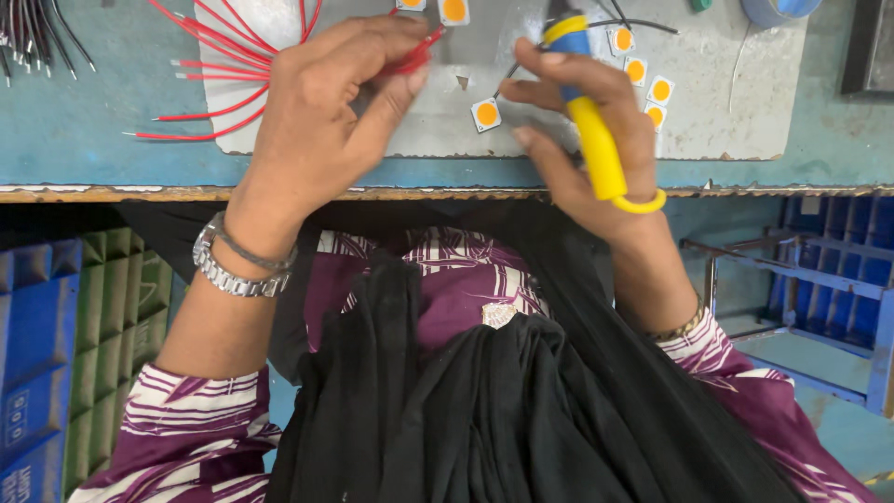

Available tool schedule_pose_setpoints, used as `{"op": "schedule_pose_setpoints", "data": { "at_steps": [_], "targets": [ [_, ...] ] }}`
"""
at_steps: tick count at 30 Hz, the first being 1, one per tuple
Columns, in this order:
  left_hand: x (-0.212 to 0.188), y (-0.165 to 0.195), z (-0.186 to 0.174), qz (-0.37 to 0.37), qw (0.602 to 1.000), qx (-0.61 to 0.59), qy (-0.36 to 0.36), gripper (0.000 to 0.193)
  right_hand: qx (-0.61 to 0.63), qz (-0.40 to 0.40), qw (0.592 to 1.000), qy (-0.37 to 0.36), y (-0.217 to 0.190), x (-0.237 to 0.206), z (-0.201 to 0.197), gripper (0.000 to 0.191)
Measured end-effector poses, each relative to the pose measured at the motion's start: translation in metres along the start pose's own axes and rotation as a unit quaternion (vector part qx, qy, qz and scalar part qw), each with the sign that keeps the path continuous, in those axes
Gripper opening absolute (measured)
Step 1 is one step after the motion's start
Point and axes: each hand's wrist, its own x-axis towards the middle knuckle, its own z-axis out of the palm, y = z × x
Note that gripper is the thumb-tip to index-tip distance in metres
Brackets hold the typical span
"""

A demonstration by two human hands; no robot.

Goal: The person sorts red and black wires, strips insulation from the red wire ends with pliers, twists the exposed strands, dips them into a container of flux or solder paste, and solders the red wires onto the pads of small LED modules on the workbench using a soldering iron.

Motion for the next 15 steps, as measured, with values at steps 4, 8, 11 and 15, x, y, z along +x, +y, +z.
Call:
{"op": "schedule_pose_setpoints", "data": {
  "at_steps": [4, 8, 11, 15],
  "targets": [
    [0.002, 0.003, 0.003, -0.009, 0.998, 0.063, 0.021, 0.006, -0.052, -0.001, 0.998, -0.032, 0.003, 0.008, 0.009, 0.058],
    [-0.003, 0.007, 0.004, 0.031, 0.992, 0.1, 0.077, 0.009, -0.099, -0.018, 0.995, -0.025, 0.005, 0.014, 0.011, 0.061],
    [-0.009, 0.008, 0.012, -0.003, 0.999, 0.002, 0.039, 0.011, -0.098, -0.029, 0.995, -0.02, 0.006, 0.016, 0.013, 0.063],
    [-0.014, 0.003, 0.019, -0.049, 0.999, -0.016, -0.006, 0.017, -0.115, -0.039, 0.993, -0.009, 0.011, 0.017, 0.017, 0.066]
  ]
}}
